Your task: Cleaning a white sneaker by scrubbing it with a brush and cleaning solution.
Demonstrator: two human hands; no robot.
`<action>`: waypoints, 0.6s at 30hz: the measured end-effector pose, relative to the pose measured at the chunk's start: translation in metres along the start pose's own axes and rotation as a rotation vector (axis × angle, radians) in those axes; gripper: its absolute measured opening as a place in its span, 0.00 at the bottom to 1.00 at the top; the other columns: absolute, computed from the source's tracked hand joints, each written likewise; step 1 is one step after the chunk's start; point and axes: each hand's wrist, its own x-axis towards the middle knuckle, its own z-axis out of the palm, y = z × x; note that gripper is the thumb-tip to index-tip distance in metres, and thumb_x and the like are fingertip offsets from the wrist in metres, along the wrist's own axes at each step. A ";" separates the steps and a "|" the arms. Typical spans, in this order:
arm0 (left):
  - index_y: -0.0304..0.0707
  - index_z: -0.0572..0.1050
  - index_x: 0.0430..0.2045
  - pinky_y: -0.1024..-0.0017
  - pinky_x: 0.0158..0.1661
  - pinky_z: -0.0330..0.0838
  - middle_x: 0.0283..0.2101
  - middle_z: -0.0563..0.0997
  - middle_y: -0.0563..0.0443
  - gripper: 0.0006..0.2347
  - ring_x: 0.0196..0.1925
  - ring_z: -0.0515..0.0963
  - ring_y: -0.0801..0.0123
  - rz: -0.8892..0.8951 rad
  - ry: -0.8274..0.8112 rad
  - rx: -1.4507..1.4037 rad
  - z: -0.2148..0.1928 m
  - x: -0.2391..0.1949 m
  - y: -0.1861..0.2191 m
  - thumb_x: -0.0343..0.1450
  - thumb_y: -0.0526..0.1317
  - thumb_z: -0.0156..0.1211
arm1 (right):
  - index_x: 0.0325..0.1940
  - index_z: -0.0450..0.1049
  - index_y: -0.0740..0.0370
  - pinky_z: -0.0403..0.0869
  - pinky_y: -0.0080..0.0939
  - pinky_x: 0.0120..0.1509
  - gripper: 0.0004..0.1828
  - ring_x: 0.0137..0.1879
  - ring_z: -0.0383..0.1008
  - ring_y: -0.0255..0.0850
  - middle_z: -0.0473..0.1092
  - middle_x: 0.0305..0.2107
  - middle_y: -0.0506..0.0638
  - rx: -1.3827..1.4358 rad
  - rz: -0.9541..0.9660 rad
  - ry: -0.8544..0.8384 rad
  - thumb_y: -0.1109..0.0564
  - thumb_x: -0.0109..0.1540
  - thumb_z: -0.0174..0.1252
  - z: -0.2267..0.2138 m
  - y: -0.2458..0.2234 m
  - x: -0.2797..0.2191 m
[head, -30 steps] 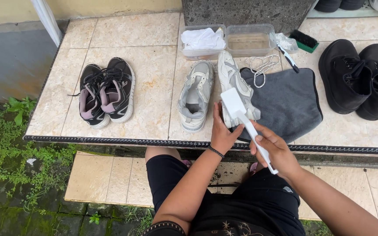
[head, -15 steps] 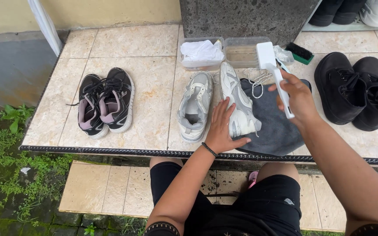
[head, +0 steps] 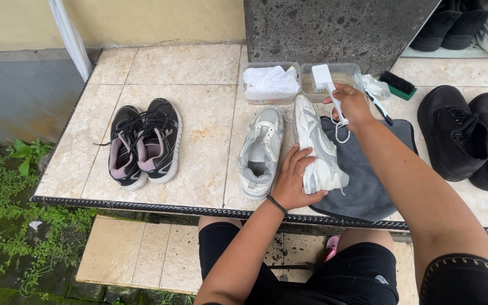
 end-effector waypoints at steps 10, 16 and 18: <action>0.43 0.63 0.57 0.45 0.68 0.59 0.64 0.65 0.46 0.34 0.72 0.58 0.35 -0.013 -0.007 0.043 -0.001 0.002 0.004 0.60 0.56 0.67 | 0.69 0.59 0.73 0.65 0.33 0.14 0.25 0.17 0.71 0.35 0.77 0.36 0.61 0.002 0.014 0.012 0.58 0.69 0.46 0.003 0.016 0.011; 0.43 0.63 0.57 0.45 0.67 0.59 0.64 0.65 0.45 0.34 0.72 0.59 0.35 -0.026 -0.010 0.052 -0.001 0.002 0.004 0.59 0.57 0.67 | 0.69 0.61 0.71 0.67 0.31 0.16 0.23 0.18 0.71 0.34 0.77 0.36 0.59 0.033 -0.106 0.058 0.59 0.71 0.44 0.009 -0.032 -0.017; 0.43 0.63 0.57 0.45 0.68 0.58 0.64 0.65 0.45 0.34 0.72 0.58 0.34 -0.035 -0.015 0.041 -0.001 0.001 0.005 0.60 0.57 0.67 | 0.70 0.59 0.71 0.65 0.33 0.16 0.23 0.17 0.70 0.36 0.76 0.34 0.59 -0.004 -0.120 0.030 0.60 0.72 0.43 0.005 -0.030 -0.014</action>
